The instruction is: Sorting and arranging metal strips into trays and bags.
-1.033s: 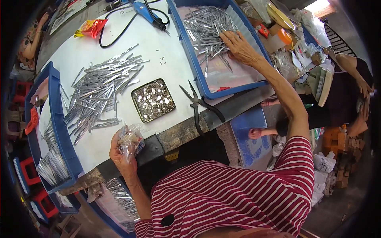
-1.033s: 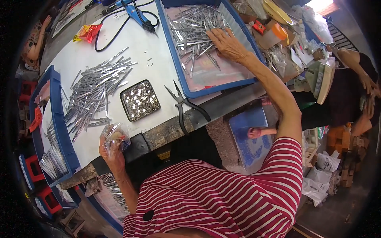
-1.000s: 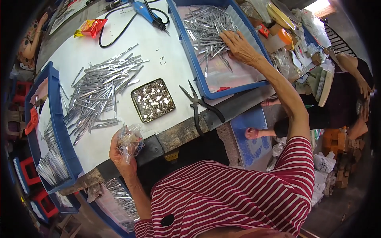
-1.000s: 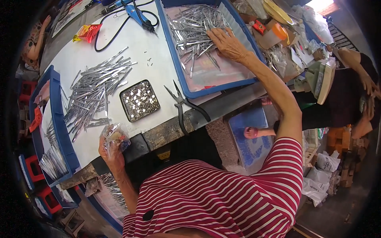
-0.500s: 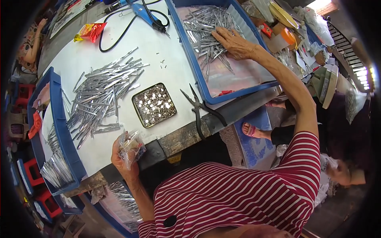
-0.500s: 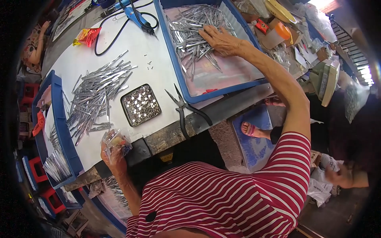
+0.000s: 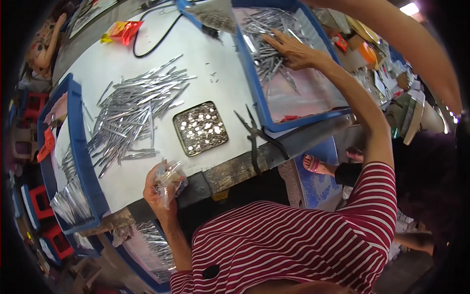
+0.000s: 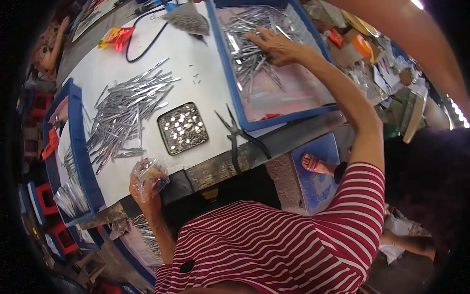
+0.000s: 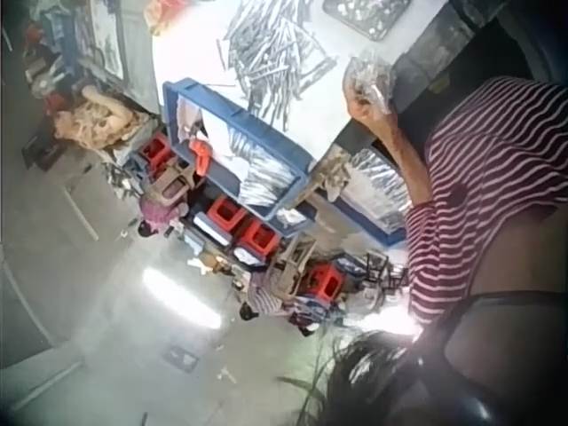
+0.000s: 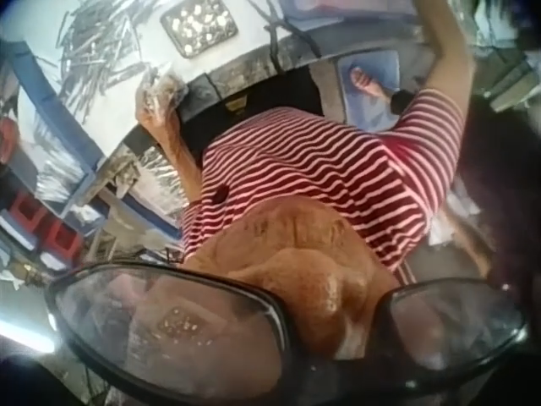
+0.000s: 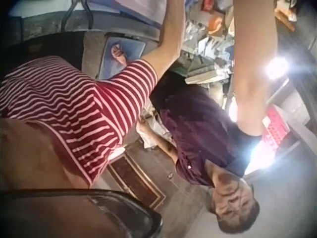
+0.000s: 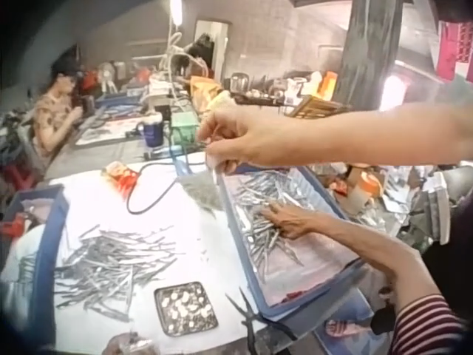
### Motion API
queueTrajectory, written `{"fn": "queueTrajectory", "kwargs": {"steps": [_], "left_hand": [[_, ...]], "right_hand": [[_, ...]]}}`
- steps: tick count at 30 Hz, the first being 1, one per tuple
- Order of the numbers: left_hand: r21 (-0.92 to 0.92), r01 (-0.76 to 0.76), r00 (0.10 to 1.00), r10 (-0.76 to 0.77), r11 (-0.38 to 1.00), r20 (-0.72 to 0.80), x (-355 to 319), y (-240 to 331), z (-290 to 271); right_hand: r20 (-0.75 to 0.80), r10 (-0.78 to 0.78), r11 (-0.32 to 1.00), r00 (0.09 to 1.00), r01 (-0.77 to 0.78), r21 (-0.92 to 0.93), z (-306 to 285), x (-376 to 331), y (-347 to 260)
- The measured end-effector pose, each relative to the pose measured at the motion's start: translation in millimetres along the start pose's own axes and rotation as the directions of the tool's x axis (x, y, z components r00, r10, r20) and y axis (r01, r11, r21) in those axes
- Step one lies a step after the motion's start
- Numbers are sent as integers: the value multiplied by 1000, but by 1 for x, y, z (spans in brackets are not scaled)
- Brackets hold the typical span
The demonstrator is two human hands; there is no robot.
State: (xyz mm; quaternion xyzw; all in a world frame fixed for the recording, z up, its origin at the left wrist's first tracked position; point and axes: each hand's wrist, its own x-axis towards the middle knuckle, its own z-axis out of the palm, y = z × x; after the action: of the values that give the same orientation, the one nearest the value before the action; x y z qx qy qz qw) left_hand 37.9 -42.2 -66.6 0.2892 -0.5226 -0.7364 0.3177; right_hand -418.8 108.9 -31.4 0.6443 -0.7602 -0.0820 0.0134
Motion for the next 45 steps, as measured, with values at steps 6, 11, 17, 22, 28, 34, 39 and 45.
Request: {"fn": "queueTrajectory", "kwargs": {"steps": [6, 11, 17, 22, 28, 34, 39, 45], "left_hand": [[-93, -21, 999, 24, 995, 27, -2, 10, 11], [-47, -31, 999, 33, 998, 38, -1, 7, 5], [9, -25, 998, 24, 1000, 51, 0, 4, 1], [21, 6, 1000, -6, 1000, 21, 0, 10, 7], [-60, -51, 999, 51, 997, 2, 0, 15, 15], [-45, -60, 998, 61, 997, 22, 1, 16, 14], [-31, -57, 998, 57, 998, -10, 0, 13, 12], [-7, -73, 997, 73, 997, 12, 1, 16, 16]], "right_hand": [[86, -7, 999, 996, 4, 39, -13, 3, -4], [26, -53, 997, 998, 52, 52, -14, 4, -5], [3, -30, 999, 1000, 30, -12, -11, 4, -1], [-36, -77, 993, 996, 79, 82, -7, 8, 3], [-63, -94, 994, 994, 97, 52, -7, 11, 5], [50, -25, 998, 998, 22, 63, -11, 15, 3], [25, -66, 995, 997, 64, 75, -11, 18, 1], [30, -47, 993, 998, 44, 109, -8, 18, 7]]}}
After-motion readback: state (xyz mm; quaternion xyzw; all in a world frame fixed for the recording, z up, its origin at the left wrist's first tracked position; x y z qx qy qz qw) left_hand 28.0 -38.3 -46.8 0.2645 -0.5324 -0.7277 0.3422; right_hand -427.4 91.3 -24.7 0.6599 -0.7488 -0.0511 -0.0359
